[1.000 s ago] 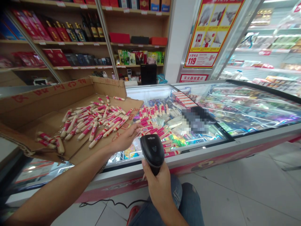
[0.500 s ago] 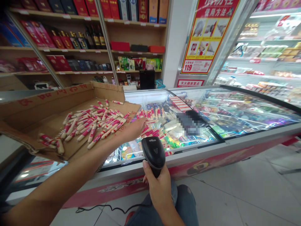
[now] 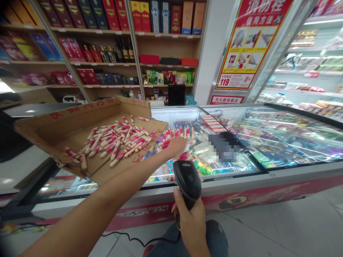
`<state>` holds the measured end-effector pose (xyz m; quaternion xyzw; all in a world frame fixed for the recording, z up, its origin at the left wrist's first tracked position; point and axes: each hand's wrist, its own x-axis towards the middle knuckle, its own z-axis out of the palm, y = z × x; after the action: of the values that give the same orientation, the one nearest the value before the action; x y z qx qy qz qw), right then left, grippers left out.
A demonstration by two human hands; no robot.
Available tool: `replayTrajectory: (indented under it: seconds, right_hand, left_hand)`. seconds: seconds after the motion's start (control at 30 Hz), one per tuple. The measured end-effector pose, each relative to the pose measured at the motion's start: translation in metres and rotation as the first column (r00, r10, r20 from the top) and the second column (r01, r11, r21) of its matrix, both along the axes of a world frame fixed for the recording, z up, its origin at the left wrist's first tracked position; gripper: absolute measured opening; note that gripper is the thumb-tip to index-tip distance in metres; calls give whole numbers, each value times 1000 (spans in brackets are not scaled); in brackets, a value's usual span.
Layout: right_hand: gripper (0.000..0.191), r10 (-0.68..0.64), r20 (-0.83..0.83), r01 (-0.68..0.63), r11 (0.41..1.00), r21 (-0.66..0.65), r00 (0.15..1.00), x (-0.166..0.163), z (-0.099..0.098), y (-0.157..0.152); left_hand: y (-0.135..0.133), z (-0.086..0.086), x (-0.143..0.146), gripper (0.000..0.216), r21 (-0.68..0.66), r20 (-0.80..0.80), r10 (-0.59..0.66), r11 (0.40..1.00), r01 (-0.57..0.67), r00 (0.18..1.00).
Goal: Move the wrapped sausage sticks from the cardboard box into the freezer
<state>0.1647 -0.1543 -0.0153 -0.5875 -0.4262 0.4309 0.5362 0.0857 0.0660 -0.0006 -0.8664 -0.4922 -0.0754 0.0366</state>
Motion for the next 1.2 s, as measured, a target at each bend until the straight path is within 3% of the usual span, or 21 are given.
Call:
replayTrajectory:
  seconds: [0.1,0.23,0.4,0.5,0.57,0.7,0.83,1.0,1.1,1.2]
  right_hand:
    - [40,0,-8,0,1000,3,1000,-2,3,-1]
    - [40,21,-8,-21,1000,1,1000,-3,2,-1]
    - [39,82,-55,-82,997,6,995,-11,0,1]
    - [38,104,-65,-104,995,11,992,-20,0,3]
    - [38,135,-48,-134,991,24,990,-27,-1,6]
    - [38,217,-22,-216,976,43,976,-42,-5,10]
    - [37,219,-24,-219,975,30,975,-53,-8,10]
    - [38,211,-38,-211,977,8,977,-59,-5,7]
    - [38,210,-39,-209,978,11,977,-61,-3,7]
    - [38,203,-33,-203,979,-5,979,-62,-3,8]
  left_hand:
    - [-1,2,0,32,1,22,14,1000,-14,1000]
    - [-9,17,-20,38,3,97,71,997,-72,993]
    - [-24,33,-89,29,47,83,291,954,-296,953]
    - [-37,29,-135,29,86,93,370,922,-378,924]
    - [-46,22,-158,30,44,81,404,912,-408,911]
    - [-56,11,-181,32,-1,109,362,932,-364,926]
    - [-54,7,-184,20,-38,115,303,953,-301,946]
    - [-47,6,-184,29,-15,157,278,960,-279,948]
    - [-45,8,-188,23,-42,338,273,961,-275,901]
    - [-48,12,-191,21,-201,608,281,959,-199,742]
